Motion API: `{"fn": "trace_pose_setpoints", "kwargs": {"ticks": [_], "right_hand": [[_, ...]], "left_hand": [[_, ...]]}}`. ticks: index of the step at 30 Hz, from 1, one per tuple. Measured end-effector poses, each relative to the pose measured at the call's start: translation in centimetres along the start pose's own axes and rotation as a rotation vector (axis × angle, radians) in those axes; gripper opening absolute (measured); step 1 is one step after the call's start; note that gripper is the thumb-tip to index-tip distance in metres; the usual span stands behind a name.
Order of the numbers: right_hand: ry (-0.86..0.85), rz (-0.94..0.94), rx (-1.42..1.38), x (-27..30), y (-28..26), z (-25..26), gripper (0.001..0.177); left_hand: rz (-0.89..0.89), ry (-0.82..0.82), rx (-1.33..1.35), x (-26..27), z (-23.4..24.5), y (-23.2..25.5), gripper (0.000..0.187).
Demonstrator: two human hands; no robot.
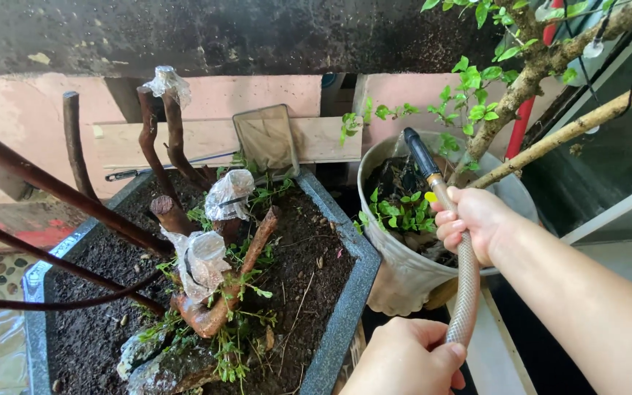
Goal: Watering potted plants and bonsai with a hose on a balcony.
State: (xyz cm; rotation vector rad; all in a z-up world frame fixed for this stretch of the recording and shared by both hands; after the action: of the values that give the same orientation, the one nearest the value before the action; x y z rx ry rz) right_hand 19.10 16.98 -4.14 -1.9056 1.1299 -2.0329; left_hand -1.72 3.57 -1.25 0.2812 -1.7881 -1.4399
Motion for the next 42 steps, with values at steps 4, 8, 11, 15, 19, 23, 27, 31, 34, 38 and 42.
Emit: {"fn": "trace_pose_setpoints", "kwargs": {"ticks": [4,8,11,15,19,23,27,31,34,38,42], "right_hand": [[-0.048,0.06,0.039,0.6,-0.6,-0.5,0.04],[-0.055,0.07,0.03,0.7,-1.6,-0.8,0.042],[-0.064,0.06,0.044,-0.3,-1.9,-0.7,0.042],[-0.068,-0.01,0.05,-2.4,-0.7,-0.4,0.042],[-0.057,-0.103,0.053,-5.2,2.0,0.6,0.043],[-0.026,-0.181,0.012,-5.2,4.5,1.4,0.044],[0.015,-0.197,0.033,-4.4,6.0,2.7,0.044],[0.009,-0.203,0.03,-3.8,7.1,4.1,0.043],[0.012,-0.201,0.035,-4.1,8.3,5.8,0.044],[0.01,-0.21,0.004,-3.5,9.8,7.8,0.043],[0.061,-0.238,0.004,-2.9,11.2,9.5,0.044]], "left_hand": [[-0.033,0.025,-0.025,0.4,-0.2,0.5,0.023],[0.042,0.038,0.086,0.4,-0.3,0.9,0.023],[0.018,0.068,0.103,0.8,-0.4,1.3,0.025],[-0.024,0.133,0.029,1.5,-0.5,1.8,0.029],[0.048,0.134,-0.014,1.9,-0.6,1.1,0.032],[0.042,0.155,-0.153,2.0,-1.2,0.2,0.029],[0.091,0.106,-0.097,1.7,-2.9,-0.9,0.03],[0.088,0.103,-0.076,1.9,-4.5,-1.4,0.029],[0.086,0.106,-0.037,1.9,-6.0,-2.4,0.027],[0.122,0.091,-0.063,1.5,-7.5,-3.7,0.029],[0.098,0.069,-0.137,0.5,-9.0,-5.5,0.031]]}}
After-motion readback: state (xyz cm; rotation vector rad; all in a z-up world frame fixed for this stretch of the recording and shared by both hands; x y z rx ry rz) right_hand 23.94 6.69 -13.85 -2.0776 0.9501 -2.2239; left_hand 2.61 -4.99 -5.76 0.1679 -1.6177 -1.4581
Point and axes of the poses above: each hand's wrist, its own x-axis away from the middle knuckle, its own z-axis out of the back of the hand, y = z × x, the point moved 5 cm from there along -x, towards the middle knuckle, and after that the axes turned 6 degrees about -z, right-handed, at the moved point
